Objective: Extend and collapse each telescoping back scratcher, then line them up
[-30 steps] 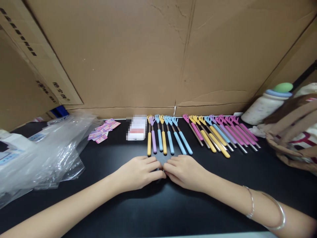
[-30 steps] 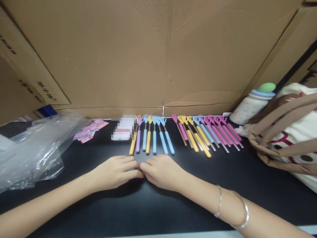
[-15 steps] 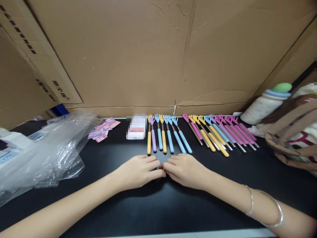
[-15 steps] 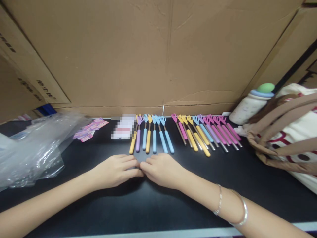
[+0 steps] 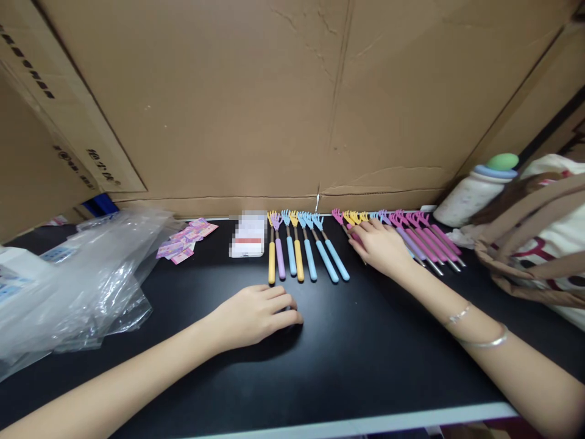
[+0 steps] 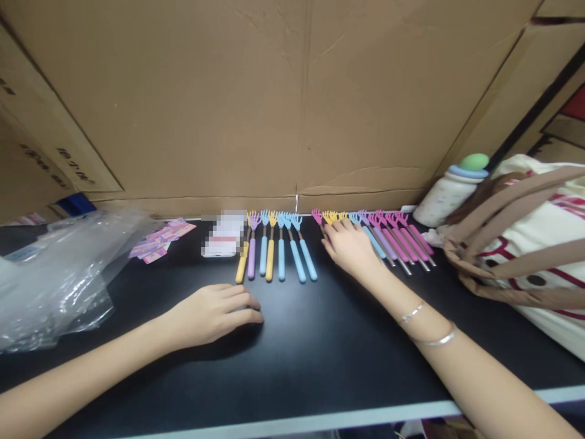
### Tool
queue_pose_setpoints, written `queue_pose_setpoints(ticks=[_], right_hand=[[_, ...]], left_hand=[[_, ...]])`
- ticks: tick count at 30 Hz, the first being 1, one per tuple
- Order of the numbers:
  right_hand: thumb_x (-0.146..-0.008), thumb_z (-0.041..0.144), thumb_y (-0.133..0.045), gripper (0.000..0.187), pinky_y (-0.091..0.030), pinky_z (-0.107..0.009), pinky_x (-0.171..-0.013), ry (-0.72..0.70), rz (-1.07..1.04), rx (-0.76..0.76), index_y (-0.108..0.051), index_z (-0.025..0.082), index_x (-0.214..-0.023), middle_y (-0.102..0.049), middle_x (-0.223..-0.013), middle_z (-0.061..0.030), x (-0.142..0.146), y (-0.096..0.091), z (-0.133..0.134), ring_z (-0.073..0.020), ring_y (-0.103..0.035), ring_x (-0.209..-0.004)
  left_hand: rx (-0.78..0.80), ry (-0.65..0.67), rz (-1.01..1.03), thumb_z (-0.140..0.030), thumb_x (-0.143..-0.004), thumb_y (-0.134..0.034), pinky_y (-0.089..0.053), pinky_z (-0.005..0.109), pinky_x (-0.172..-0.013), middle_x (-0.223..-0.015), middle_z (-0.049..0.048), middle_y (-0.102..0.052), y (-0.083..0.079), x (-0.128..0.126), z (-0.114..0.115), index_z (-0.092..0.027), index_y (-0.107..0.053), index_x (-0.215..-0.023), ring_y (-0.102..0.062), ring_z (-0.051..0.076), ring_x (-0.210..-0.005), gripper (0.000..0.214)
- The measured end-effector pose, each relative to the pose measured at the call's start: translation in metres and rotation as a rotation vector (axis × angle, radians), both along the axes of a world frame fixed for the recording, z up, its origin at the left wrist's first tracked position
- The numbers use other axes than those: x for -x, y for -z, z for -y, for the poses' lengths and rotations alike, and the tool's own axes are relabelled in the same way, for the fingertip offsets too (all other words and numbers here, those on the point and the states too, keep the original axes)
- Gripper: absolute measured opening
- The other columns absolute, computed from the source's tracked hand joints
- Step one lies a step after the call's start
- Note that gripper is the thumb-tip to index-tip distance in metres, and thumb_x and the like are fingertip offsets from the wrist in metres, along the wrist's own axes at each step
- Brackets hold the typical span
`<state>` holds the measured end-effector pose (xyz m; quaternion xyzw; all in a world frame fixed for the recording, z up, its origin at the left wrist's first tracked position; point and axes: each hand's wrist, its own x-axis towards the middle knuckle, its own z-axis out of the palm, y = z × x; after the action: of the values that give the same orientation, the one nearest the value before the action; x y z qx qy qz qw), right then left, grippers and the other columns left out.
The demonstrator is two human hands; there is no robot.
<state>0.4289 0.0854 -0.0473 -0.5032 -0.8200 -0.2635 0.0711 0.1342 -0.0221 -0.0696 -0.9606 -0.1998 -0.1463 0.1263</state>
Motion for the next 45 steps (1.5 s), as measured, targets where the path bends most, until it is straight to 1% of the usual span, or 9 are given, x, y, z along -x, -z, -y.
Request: queue_pose_setpoints(ticks=[4, 9, 16, 20, 24, 33, 36, 40, 45], right_hand=[[-0.088, 0.028, -0.045, 0.026, -0.033, -0.034, -0.075, 0.018, 0.022, 0.035, -0.061, 0.014, -0.103, -0.062, -0.103, -0.0133, 0.006, 0.010, 0.005, -0.0259, -0.050, -0.100], [-0.088, 0.030, -0.047, 0.021, -0.032, -0.033, -0.075, -0.011, 0.022, 0.065, -0.062, 0.018, -0.095, -0.062, -0.100, -0.0094, 0.012, 0.009, 0.010, -0.0235, -0.052, -0.097], [-0.089, 0.028, -0.043, 0.026, -0.031, -0.032, -0.073, 0.043, -0.010, 0.067, -0.059, 0.015, -0.105, -0.061, -0.105, -0.0130, 0.004, 0.010, 0.002, -0.0239, -0.052, -0.099], [-0.089, 0.030, -0.043, 0.026, -0.030, -0.033, -0.074, 0.055, -0.013, 0.080, -0.059, 0.016, -0.104, -0.063, -0.103, -0.0124, 0.003, 0.009, 0.002, -0.0245, -0.052, -0.099], [-0.087, 0.034, -0.045, 0.025, -0.029, -0.033, -0.074, 0.060, -0.020, 0.107, -0.058, 0.017, -0.099, -0.066, -0.094, -0.0104, 0.008, 0.008, 0.004, -0.0251, -0.053, -0.096], [-0.082, 0.033, -0.045, 0.024, -0.033, -0.030, -0.071, 0.131, -0.086, 0.187, -0.052, 0.016, -0.098, -0.066, -0.081, -0.0081, 0.012, 0.008, 0.003, -0.0219, -0.060, -0.079], [-0.081, 0.029, -0.045, 0.025, -0.032, -0.028, -0.062, 0.136, -0.104, 0.208, -0.049, 0.017, -0.103, -0.065, -0.072, -0.0037, 0.012, 0.007, 0.003, -0.0188, -0.059, -0.066], [-0.079, 0.027, -0.045, 0.030, -0.026, -0.025, -0.050, 0.158, -0.128, 0.217, -0.046, 0.018, -0.108, -0.061, -0.059, 0.0003, 0.011, 0.008, 0.005, -0.0162, -0.054, -0.049], [-0.078, 0.026, -0.047, 0.033, -0.024, -0.024, -0.047, 0.133, -0.130, 0.237, -0.050, 0.022, -0.111, -0.064, -0.064, 0.0001, 0.010, 0.005, 0.007, -0.0160, -0.057, -0.053]], left_hand=[[-0.004, -0.003, -0.002, -0.013, -0.094, -0.034, -0.041, 0.025, -0.065, -0.092, 0.0010, -0.063, 0.000, 0.000, 0.001, -0.022, -0.054, -0.103, -0.054, 0.013, -0.075, 0.023], [0.012, -0.010, -0.011, -0.013, -0.094, -0.035, -0.041, 0.025, -0.066, -0.094, 0.0008, -0.064, 0.000, 0.001, 0.000, -0.022, -0.054, -0.103, -0.054, 0.013, -0.075, 0.023], [0.013, -0.008, -0.012, -0.013, -0.094, -0.034, -0.041, 0.025, -0.065, -0.094, 0.0006, -0.063, 0.001, 0.001, -0.001, -0.022, -0.054, -0.104, -0.054, 0.013, -0.076, 0.024], [0.001, -0.007, 0.003, -0.013, -0.094, -0.034, -0.041, 0.025, -0.065, -0.094, 0.0006, -0.063, 0.001, 0.000, 0.000, -0.022, -0.054, -0.104, -0.054, 0.013, -0.075, 0.024], [-0.015, -0.016, 0.027, -0.015, -0.094, -0.035, -0.041, 0.024, -0.063, -0.094, 0.0004, -0.064, 0.001, 0.000, 0.001, -0.022, -0.055, -0.103, -0.054, 0.012, -0.070, 0.023], [-0.011, -0.054, 0.044, -0.016, -0.095, -0.035, -0.040, 0.023, -0.062, -0.096, 0.0002, -0.065, 0.005, 0.001, 0.002, -0.022, -0.057, -0.101, -0.058, 0.011, -0.073, 0.023], [-0.017, -0.045, 0.064, -0.015, -0.096, -0.034, -0.040, 0.023, -0.060, -0.095, -0.0004, -0.066, 0.004, 0.001, 0.002, -0.022, -0.057, -0.099, -0.059, 0.011, -0.072, 0.025], [-0.013, -0.035, 0.087, -0.015, -0.095, -0.034, -0.040, 0.024, -0.060, -0.096, -0.0012, -0.068, 0.004, 0.001, 0.002, -0.022, -0.058, -0.099, -0.060, 0.011, -0.072, 0.025], [-0.034, -0.024, 0.089, -0.015, -0.096, -0.034, -0.040, 0.024, -0.060, -0.097, -0.0011, -0.069, 0.003, 0.001, 0.002, -0.022, -0.059, -0.098, -0.059, 0.011, -0.072, 0.026]])
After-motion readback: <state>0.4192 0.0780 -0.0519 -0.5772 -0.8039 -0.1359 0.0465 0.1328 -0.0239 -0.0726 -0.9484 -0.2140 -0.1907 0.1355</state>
